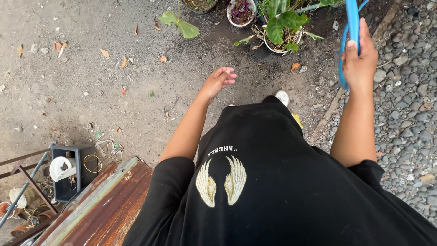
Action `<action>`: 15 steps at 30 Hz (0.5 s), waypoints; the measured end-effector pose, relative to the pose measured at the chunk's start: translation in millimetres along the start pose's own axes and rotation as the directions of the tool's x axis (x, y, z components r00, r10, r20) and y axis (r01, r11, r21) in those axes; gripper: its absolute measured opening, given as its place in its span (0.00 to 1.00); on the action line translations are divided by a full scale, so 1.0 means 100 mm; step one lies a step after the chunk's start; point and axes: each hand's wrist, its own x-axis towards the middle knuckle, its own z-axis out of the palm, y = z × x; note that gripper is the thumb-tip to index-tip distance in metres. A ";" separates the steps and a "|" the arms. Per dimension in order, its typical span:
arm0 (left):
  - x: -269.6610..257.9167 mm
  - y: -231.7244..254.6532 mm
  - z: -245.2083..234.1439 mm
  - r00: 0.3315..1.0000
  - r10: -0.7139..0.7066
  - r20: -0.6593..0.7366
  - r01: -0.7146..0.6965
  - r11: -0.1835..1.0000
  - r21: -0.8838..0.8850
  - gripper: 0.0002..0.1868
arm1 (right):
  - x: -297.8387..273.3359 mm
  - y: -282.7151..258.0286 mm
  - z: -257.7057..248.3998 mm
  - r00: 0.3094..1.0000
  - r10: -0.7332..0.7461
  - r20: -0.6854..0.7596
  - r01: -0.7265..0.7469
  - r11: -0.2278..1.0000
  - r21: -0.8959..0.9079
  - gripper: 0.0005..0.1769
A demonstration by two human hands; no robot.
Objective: Watering a variety of plants in pots and the ground using a blue garden hose.
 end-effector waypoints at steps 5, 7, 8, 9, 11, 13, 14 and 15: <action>0.06 0.02 0.11 1.000 -0.017 -0.006 0.017 0.999 0.050 0.19 | 0.05 0.00 -0.07 1.000 -0.010 -0.005 0.011 0.999 0.052 0.31; 0.15 0.03 0.18 0.999 -0.037 -0.004 0.038 0.998 0.052 0.19 | 0.06 -0.01 -0.10 1.000 -0.029 0.000 0.029 0.997 0.071 0.31; 0.20 0.04 0.23 0.999 -0.041 -0.015 0.042 0.998 0.056 0.19 | 0.06 -0.03 -0.11 1.000 -0.031 0.004 0.030 0.999 0.036 0.31; 0.25 0.05 0.28 0.999 -0.045 -0.027 0.046 0.997 0.060 0.19 | 0.07 -0.04 -0.13 0.999 -0.032 0.007 0.032 0.999 0.001 0.31; 0.42 0.06 0.44 0.999 -0.027 -0.019 0.028 0.998 0.048 0.19 | 0.12 -0.04 -0.24 0.999 -0.026 0.028 0.026 1.000 -0.013 0.31; 0.51 0.14 0.58 1.000 -0.010 -0.028 0.011 0.999 0.039 0.19 | 0.20 -0.01 -0.30 0.998 -0.022 0.060 0.023 1.000 -0.015 0.30; 0.53 0.20 0.71 1.000 0.002 -0.017 -0.002 0.999 0.037 0.19 | 0.24 0.02 -0.36 0.998 -0.014 0.064 0.014 1.000 0.006 0.31; 0.56 0.26 0.83 1.000 0.015 -0.006 -0.015 0.999 0.036 0.20 | 0.29 0.05 -0.43 0.998 -0.006 0.068 0.004 1.000 0.027 0.31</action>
